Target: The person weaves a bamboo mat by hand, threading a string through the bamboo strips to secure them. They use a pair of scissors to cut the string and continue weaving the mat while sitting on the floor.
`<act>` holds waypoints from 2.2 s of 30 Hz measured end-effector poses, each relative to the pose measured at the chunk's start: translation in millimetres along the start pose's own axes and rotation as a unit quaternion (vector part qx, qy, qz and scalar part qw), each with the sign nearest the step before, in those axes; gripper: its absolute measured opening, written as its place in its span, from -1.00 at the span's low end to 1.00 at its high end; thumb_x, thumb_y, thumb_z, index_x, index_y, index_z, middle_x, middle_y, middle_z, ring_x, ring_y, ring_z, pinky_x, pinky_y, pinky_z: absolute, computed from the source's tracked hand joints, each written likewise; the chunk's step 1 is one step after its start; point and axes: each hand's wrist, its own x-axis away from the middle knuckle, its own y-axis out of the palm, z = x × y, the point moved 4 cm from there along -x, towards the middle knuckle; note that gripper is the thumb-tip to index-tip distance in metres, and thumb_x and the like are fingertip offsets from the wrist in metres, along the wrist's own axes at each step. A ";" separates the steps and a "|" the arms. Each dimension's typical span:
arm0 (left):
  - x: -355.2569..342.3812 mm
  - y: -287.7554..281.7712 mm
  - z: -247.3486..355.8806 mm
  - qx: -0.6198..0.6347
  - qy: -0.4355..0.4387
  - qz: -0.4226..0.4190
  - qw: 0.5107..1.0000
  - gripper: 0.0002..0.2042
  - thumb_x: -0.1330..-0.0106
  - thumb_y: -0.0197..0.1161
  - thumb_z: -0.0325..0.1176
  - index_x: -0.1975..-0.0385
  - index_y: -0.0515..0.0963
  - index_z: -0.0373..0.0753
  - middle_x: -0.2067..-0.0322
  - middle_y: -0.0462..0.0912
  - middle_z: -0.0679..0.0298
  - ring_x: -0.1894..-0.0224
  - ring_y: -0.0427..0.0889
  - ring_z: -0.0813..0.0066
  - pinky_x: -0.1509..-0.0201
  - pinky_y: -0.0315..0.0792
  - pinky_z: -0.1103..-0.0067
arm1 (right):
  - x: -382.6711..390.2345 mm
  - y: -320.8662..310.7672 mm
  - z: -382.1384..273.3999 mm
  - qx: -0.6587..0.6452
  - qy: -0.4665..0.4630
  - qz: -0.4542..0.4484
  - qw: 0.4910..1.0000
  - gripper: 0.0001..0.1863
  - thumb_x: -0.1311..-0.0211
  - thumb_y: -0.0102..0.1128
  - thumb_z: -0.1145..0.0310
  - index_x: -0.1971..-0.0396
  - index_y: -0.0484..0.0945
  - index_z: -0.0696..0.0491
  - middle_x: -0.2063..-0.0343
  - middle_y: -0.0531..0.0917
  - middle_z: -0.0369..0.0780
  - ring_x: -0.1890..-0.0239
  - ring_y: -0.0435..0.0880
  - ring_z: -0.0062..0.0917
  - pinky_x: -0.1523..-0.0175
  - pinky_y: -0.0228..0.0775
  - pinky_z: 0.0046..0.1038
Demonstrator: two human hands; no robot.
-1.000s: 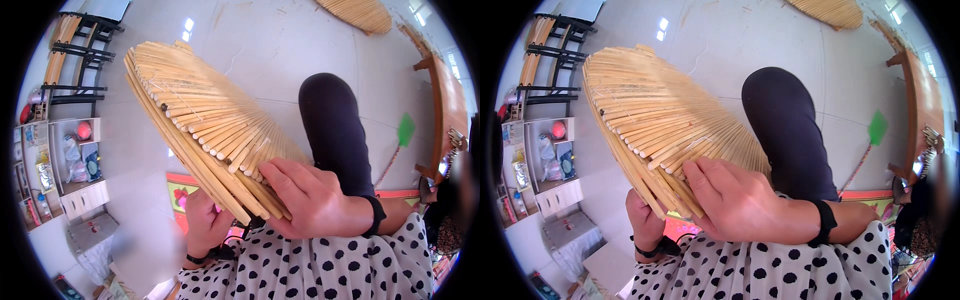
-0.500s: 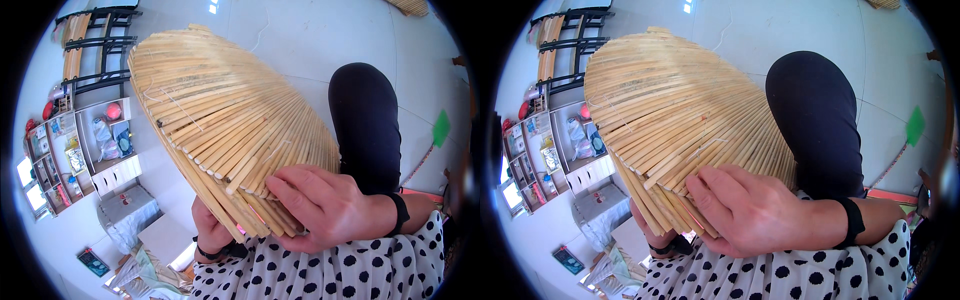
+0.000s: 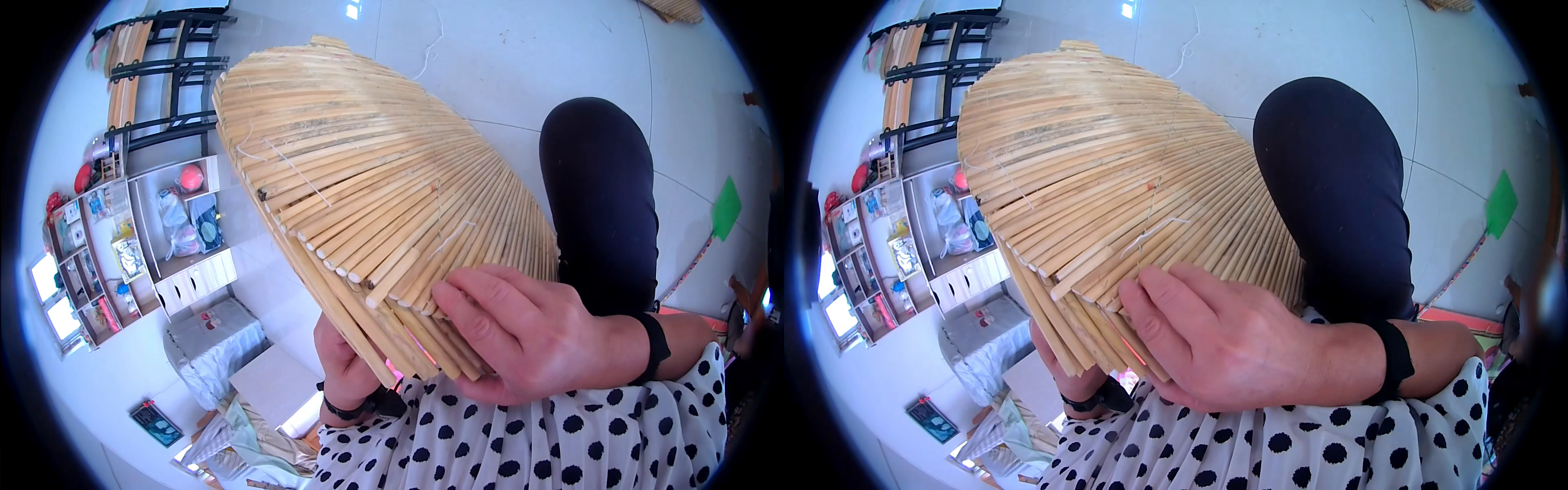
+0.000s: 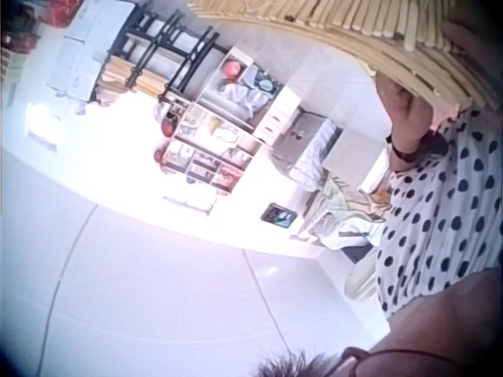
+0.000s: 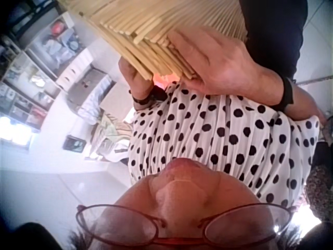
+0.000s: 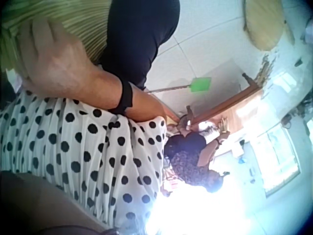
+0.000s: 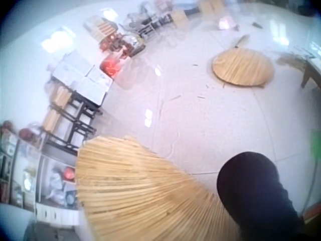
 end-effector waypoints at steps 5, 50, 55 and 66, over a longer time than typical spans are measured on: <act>-5.2 -8.3 0.7 -0.032 0.052 -0.069 0.996 -0.64 -0.22 0.30 -0.39 0.01 0.52 -0.41 0.05 0.64 0.14 0.04 0.62 0.35 -0.05 0.46 0.48 | -3.4 4.6 -6.4 0.039 0.006 -0.001 0.999 -0.40 0.14 0.33 0.31 0.07 0.52 0.39 0.22 0.58 0.05 0.28 0.68 -0.23 0.24 0.64 -0.40; 125.7 -38.9 -492.0 0.481 -0.219 0.224 0.819 -0.80 -0.15 0.08 -0.43 0.21 0.48 -0.24 0.33 0.57 0.26 0.42 0.57 0.44 0.31 0.54 0.51 | -10.3 -4.0 -24.9 0.229 0.247 0.122 0.934 -0.56 -0.08 0.21 0.49 -0.02 0.51 0.29 0.48 0.68 -0.12 0.49 0.68 -0.63 0.38 0.51 -0.57; 25.7 -64.6 -237.0 0.318 -0.035 0.197 0.927 -0.64 -0.42 0.01 -0.41 -0.15 0.41 -0.44 0.03 0.55 0.20 0.01 0.54 0.50 -0.07 0.44 0.52 | -15.9 -1.1 -23.3 0.235 0.218 0.131 0.938 -0.59 -0.11 0.34 0.41 0.05 0.54 0.28 0.50 0.68 -0.11 0.51 0.70 -0.55 0.39 0.52 -0.54; -11.2 78.0 -56.7 0.299 0.203 -0.151 0.920 -0.84 -0.31 0.21 -0.43 0.43 0.47 -0.41 0.00 0.37 0.07 -0.01 0.47 0.30 -0.16 0.32 0.47 | -17.1 -0.6 -26.9 0.349 0.211 0.138 0.903 -0.79 -0.23 0.26 0.40 0.46 0.49 0.22 0.71 0.53 -0.09 0.71 0.58 -0.29 0.57 0.35 -0.41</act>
